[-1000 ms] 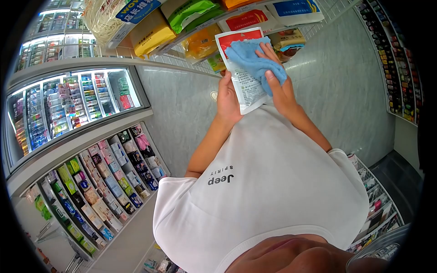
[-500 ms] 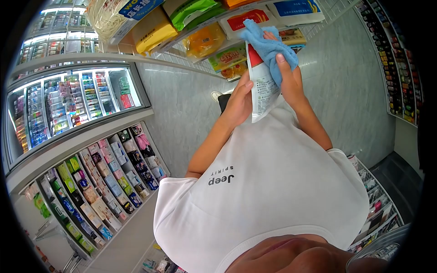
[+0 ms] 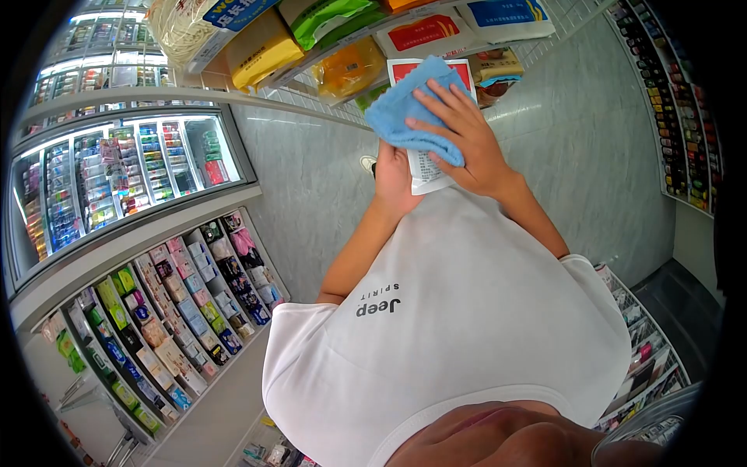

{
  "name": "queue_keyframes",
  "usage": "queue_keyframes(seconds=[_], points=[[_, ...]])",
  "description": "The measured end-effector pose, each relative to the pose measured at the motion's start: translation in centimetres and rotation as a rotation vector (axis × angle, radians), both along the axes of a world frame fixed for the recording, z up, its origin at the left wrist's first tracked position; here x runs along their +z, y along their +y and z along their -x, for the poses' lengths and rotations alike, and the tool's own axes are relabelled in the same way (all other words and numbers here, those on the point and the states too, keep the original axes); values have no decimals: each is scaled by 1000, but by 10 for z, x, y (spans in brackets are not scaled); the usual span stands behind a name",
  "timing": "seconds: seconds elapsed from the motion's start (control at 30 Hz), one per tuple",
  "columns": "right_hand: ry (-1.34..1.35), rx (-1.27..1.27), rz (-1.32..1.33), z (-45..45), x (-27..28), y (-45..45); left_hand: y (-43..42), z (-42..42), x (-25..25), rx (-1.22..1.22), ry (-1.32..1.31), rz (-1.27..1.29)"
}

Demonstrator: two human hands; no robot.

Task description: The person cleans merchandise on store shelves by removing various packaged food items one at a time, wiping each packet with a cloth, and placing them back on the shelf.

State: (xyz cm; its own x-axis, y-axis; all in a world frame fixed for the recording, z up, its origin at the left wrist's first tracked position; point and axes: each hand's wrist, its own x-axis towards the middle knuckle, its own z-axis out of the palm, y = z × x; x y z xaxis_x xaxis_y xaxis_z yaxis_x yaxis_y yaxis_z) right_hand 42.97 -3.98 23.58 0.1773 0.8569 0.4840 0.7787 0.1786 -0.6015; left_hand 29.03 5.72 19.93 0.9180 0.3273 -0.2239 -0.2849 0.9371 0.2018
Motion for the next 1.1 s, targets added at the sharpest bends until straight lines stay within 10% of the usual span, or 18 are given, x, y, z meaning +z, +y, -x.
queue_keyframes(seconds=[0.57,0.93,1.1], points=[[-6,215,156,15,-6,-17,19,0,-22,39,120,123],[617,-79,86,7,-34,-10,10,-7,-7,45,79,35],[1177,-82,11,11,-33,-7,3,-10,-4,47,224,-401]])
